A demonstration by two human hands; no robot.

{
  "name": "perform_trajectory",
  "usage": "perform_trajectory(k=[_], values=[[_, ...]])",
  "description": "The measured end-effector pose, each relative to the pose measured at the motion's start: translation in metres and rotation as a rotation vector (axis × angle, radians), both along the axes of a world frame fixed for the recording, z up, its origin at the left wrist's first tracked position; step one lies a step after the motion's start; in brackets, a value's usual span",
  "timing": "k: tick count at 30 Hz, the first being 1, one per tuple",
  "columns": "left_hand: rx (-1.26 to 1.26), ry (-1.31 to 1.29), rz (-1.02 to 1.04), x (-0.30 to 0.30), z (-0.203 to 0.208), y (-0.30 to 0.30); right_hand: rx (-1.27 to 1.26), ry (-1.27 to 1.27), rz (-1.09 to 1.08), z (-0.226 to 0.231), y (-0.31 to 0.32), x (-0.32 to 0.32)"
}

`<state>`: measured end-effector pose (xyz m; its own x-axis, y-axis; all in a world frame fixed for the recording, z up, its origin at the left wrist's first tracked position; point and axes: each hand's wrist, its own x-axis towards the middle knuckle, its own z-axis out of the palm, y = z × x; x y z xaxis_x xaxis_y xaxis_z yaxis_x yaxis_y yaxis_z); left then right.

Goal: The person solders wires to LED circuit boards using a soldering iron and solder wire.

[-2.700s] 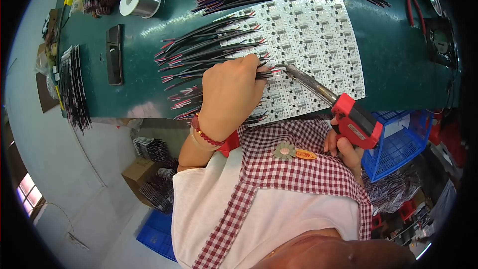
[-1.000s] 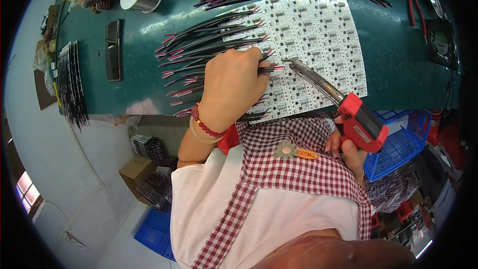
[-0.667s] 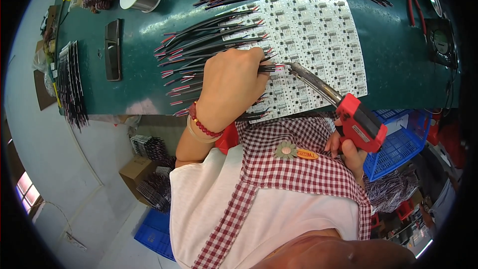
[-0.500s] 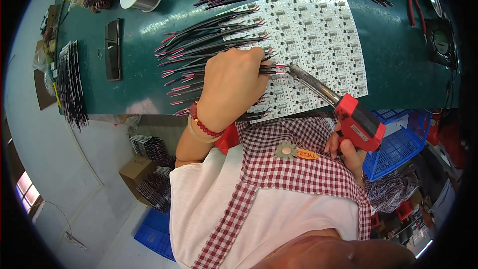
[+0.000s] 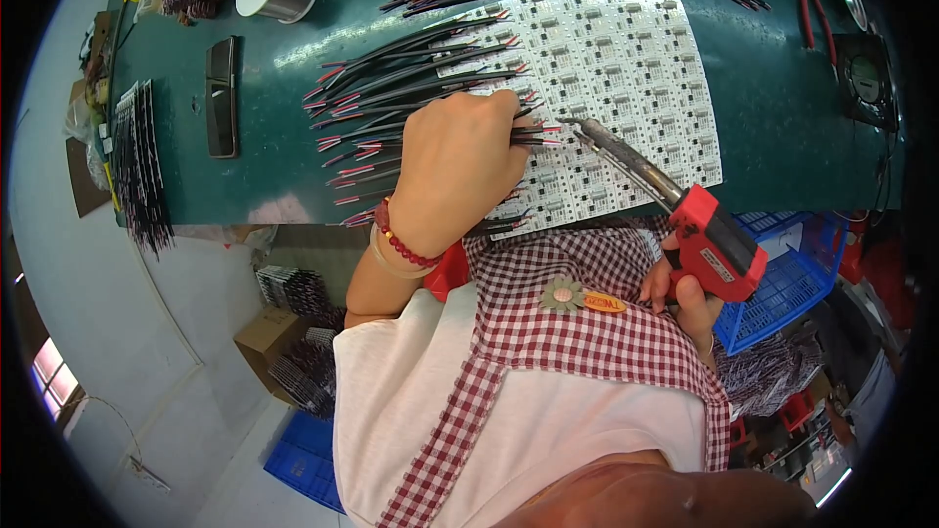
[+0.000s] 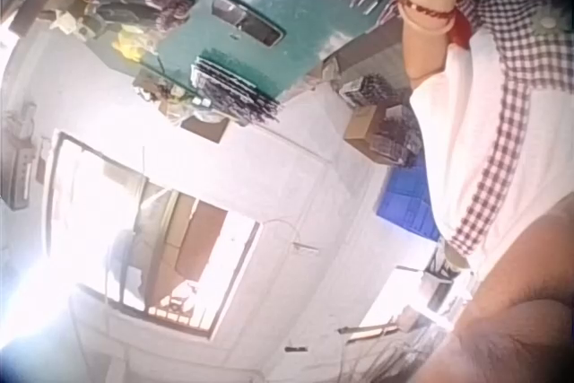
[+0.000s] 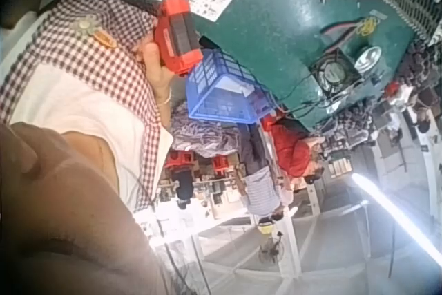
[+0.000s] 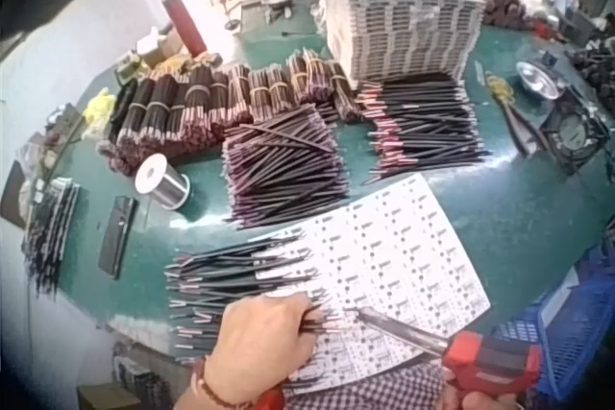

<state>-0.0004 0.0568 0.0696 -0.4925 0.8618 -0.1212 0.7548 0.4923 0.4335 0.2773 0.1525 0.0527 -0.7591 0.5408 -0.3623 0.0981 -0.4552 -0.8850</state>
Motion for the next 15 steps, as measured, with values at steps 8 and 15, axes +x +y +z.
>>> perform_trajectory(k=[8,15], values=[[-0.007,0.002,-0.002,-0.0013,0.0004,-0.0003,0.008,-0.053,0.004,0.0042,-0.0003,-0.0023],[0.02,-0.019,-0.028,-0.0025,-0.0012,0.0001,-0.015,-0.063,0.025,0.0022,0.001,-0.0031]])
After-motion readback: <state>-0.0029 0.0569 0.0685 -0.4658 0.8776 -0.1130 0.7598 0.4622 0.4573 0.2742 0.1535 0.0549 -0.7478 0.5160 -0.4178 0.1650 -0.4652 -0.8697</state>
